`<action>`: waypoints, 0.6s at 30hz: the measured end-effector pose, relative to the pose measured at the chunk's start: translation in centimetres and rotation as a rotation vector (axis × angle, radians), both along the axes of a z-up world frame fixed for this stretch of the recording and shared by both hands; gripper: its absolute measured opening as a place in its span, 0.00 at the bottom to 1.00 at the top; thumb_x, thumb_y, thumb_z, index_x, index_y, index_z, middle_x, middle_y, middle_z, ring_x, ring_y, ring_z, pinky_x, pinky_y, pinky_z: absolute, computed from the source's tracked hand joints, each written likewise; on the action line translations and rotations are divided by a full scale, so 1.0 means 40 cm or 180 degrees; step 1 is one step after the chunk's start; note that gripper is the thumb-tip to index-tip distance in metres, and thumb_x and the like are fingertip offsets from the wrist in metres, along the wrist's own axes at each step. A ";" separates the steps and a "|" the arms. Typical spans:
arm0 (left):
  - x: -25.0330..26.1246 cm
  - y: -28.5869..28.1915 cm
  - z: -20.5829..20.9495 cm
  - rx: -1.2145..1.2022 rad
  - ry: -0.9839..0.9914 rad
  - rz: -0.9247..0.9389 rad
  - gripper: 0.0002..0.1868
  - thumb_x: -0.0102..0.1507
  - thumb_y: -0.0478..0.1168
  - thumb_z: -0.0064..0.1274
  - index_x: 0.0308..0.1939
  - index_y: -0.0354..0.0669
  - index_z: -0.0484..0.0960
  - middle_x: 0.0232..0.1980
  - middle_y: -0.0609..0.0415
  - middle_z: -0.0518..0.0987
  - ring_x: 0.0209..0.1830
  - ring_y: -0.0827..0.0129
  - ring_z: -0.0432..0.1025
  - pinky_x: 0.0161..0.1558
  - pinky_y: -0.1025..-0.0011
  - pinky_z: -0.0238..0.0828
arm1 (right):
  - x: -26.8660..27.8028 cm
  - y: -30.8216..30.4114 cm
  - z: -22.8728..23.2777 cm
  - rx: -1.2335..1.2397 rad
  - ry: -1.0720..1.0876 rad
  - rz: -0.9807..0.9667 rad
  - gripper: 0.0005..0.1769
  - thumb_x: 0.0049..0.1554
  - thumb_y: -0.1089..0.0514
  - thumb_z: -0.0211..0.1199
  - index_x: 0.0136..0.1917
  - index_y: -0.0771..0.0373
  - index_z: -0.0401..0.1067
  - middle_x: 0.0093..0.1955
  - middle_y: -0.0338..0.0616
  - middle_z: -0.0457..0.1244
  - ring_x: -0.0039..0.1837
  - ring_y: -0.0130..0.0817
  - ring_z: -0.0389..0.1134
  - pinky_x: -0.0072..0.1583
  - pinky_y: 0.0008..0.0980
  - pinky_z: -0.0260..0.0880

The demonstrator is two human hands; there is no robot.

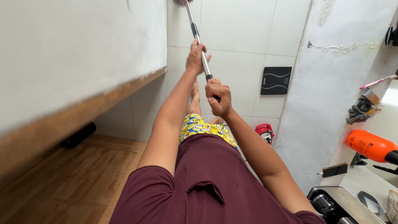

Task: The user mops the floor in a hallway area.

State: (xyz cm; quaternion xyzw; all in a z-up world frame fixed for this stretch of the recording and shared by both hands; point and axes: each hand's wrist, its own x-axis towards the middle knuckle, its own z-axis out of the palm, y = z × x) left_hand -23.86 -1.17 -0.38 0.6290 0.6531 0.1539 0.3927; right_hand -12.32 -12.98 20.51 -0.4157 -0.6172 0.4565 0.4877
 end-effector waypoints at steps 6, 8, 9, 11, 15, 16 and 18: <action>0.063 -0.466 0.218 0.0726 0.0166 0.0413 0.15 0.50 0.43 0.67 0.33 0.46 0.77 0.60 0.39 0.72 0.56 0.40 0.70 0.55 0.46 0.62 | 0.109 -0.323 0.174 -0.0233 -0.0165 0.0843 0.08 0.41 0.57 0.53 0.29 0.63 0.59 0.31 0.44 0.57 0.40 0.43 0.58 0.55 0.38 0.62; 0.068 -0.646 0.212 0.1033 -0.0099 0.0464 0.14 0.55 0.42 0.65 0.36 0.44 0.75 0.58 0.35 0.72 0.58 0.38 0.69 0.59 0.46 0.63 | 0.130 -0.413 0.256 -0.0239 -0.0151 0.1119 0.08 0.41 0.57 0.54 0.29 0.63 0.60 0.32 0.44 0.57 0.40 0.43 0.58 0.54 0.39 0.62; 0.067 -0.727 0.207 0.1324 -0.0369 0.0513 0.14 0.59 0.42 0.63 0.39 0.42 0.73 0.56 0.31 0.71 0.61 0.35 0.68 0.62 0.47 0.65 | 0.138 -0.451 0.297 -0.0259 -0.0140 0.1400 0.08 0.40 0.56 0.54 0.29 0.62 0.60 0.32 0.44 0.57 0.40 0.44 0.58 0.54 0.39 0.62; 0.069 -0.873 0.287 0.1205 -0.0553 0.0663 0.13 0.61 0.41 0.61 0.43 0.41 0.74 0.58 0.27 0.71 0.61 0.33 0.67 0.61 0.48 0.65 | 0.152 -0.527 0.326 -0.0323 -0.0087 0.1607 0.08 0.41 0.56 0.55 0.30 0.62 0.60 0.32 0.44 0.57 0.40 0.44 0.58 0.53 0.40 0.61; 0.055 -1.008 0.257 0.0032 -0.0935 0.1328 0.14 0.63 0.43 0.55 0.50 0.41 0.76 0.52 0.30 0.76 0.53 0.36 0.73 0.55 0.53 0.71 | 0.145 -0.623 0.349 -0.0356 -0.0056 0.2026 0.08 0.44 0.56 0.56 0.31 0.61 0.60 0.33 0.45 0.56 0.40 0.44 0.58 0.52 0.41 0.60; 0.062 -1.019 0.240 0.0033 -0.0937 0.1329 0.14 0.63 0.43 0.55 0.50 0.41 0.76 0.52 0.30 0.76 0.53 0.36 0.73 0.55 0.53 0.71 | 0.147 -0.639 0.349 -0.0355 -0.0059 0.2028 0.08 0.44 0.56 0.56 0.31 0.61 0.60 0.33 0.45 0.56 0.40 0.44 0.58 0.52 0.41 0.60; 0.062 -1.005 0.199 0.0798 -0.0892 0.1249 0.07 0.66 0.39 0.53 0.44 0.39 0.80 0.55 0.26 0.75 0.58 0.34 0.72 0.56 0.54 0.73 | 0.142 -0.643 0.342 -0.0147 0.0020 0.1968 0.07 0.44 0.57 0.55 0.32 0.61 0.60 0.33 0.44 0.56 0.40 0.45 0.58 0.52 0.41 0.61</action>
